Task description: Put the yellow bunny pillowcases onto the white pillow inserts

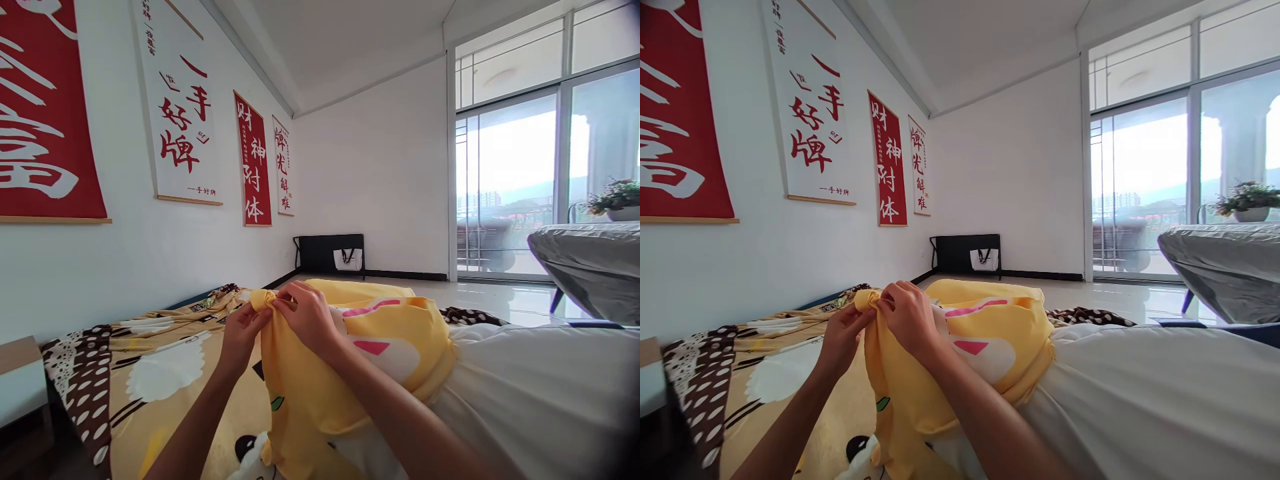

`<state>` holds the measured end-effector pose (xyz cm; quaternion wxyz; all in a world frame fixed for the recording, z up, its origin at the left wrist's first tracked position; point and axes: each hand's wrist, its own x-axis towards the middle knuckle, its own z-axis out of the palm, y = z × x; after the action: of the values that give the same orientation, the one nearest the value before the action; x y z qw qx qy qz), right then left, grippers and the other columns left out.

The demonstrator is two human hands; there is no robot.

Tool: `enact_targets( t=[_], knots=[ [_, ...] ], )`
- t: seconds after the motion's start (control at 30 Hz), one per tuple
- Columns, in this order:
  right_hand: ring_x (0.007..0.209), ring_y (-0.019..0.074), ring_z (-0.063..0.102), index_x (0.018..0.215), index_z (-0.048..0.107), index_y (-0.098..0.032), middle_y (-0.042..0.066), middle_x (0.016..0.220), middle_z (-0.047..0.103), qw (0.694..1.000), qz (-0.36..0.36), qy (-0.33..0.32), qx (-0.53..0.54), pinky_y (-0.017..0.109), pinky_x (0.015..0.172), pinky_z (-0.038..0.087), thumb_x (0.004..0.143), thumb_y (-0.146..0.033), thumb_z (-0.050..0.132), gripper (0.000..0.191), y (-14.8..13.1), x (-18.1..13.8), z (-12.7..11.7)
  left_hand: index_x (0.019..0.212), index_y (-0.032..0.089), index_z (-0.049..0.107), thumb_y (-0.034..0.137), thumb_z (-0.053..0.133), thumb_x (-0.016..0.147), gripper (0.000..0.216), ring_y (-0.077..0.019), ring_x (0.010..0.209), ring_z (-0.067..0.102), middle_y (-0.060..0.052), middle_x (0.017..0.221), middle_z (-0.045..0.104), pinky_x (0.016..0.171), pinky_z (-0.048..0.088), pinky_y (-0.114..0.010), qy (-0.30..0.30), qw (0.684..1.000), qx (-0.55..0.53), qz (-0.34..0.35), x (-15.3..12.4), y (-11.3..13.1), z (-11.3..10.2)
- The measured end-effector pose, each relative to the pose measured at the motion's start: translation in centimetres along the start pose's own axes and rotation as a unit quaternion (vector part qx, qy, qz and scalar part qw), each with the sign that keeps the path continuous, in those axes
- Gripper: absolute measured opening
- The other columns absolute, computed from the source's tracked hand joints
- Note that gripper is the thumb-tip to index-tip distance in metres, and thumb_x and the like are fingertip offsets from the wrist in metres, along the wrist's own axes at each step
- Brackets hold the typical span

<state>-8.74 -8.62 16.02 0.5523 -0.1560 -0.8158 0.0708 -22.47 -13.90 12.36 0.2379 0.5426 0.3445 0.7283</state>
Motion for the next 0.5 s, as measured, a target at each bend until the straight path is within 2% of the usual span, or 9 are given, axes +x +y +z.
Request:
enact_targets(
  t=[0.07,0.17,0.27,0.3,0.37,0.43,0.5],
  knots=[
    [0.069,0.0128,0.054,0.075,0.066,-0.021,0.0,0.074,0.064,0.999,0.005,-0.049,0.011,0.025,0.065,0.039,0.08,-0.021,0.063,0.006,-0.2,0.4,-0.9,0.1,0.019,0.071,0.028,0.073,0.071,0.031,-0.0214,0.094,0.06,-0.003,0.096,0.07,0.082,0.045,-0.028,0.012,1.0,0.019,0.004,0.0,0.1,0.0],
    [0.071,0.0132,0.057,0.081,0.07,-0.023,0.0,0.078,0.068,0.985,0.027,-0.167,0.035,0.025,0.066,0.04,0.085,-0.026,0.056,0.015,0.4,1.5,-3.3,0.099,0.019,0.071,0.031,0.069,0.074,0.027,-0.0191,0.088,0.059,-0.002,0.095,0.069,0.077,0.043,-0.025,0.028,0.999,0.036,0.002,-0.2,0.1,-0.4],
    [0.076,0.0168,0.06,0.099,0.071,-0.02,0.006,0.088,0.07,0.972,0.097,-0.208,-0.048,0.027,0.066,0.041,0.088,-0.029,0.048,0.027,2.5,2.3,-6.2,0.097,0.019,0.071,0.035,0.067,0.076,0.027,-0.0182,0.086,0.057,-0.001,0.093,0.069,0.075,0.043,-0.025,0.039,0.998,0.053,-0.002,-0.4,0.2,-0.6],
    [0.077,0.0181,0.06,0.103,0.07,-0.019,0.008,0.09,0.07,0.963,0.121,-0.228,-0.079,0.028,0.066,0.041,0.086,-0.029,0.05,0.028,3.3,2.4,-7.0,0.096,0.018,0.071,0.036,0.068,0.075,0.028,-0.0182,0.086,0.057,-0.002,0.091,0.069,0.074,0.043,-0.025,0.045,0.997,0.064,0.002,-0.4,0.3,-0.6],
    [0.078,0.019,0.06,0.104,0.07,-0.019,0.008,0.093,0.071,0.93,0.148,-0.326,-0.088,0.027,0.066,0.042,0.081,-0.029,0.055,0.03,4.7,2.1,-8.2,0.094,0.017,0.07,0.038,0.068,0.074,0.03,-0.0186,0.083,0.058,-0.003,0.087,0.068,0.072,0.044,-0.025,0.053,0.994,0.094,0.014,-0.4,0.5,-0.4],
    [0.077,0.0172,0.06,0.098,0.072,-0.019,0.006,0.092,0.071,0.892,0.156,-0.423,-0.043,0.025,0.064,0.042,0.079,-0.025,0.053,0.028,5.4,1.6,-8.9,0.091,0.015,0.07,0.041,0.067,0.073,0.032,-0.0186,0.079,0.057,-0.003,0.083,0.068,0.069,0.044,-0.025,0.057,0.99,0.129,0.023,-0.3,0.9,-0.1],
    [0.074,0.0148,0.057,0.093,0.073,-0.017,0.004,0.088,0.07,0.876,0.152,-0.459,-0.001,0.024,0.062,0.04,0.079,-0.022,0.048,0.029,5.2,1.0,-9.3,0.087,0.014,0.069,0.044,0.066,0.072,0.033,-0.0184,0.076,0.057,-0.003,0.079,0.067,0.066,0.044,-0.026,0.058,0.986,0.156,0.029,-0.2,1.2,0.2]
  ],
)
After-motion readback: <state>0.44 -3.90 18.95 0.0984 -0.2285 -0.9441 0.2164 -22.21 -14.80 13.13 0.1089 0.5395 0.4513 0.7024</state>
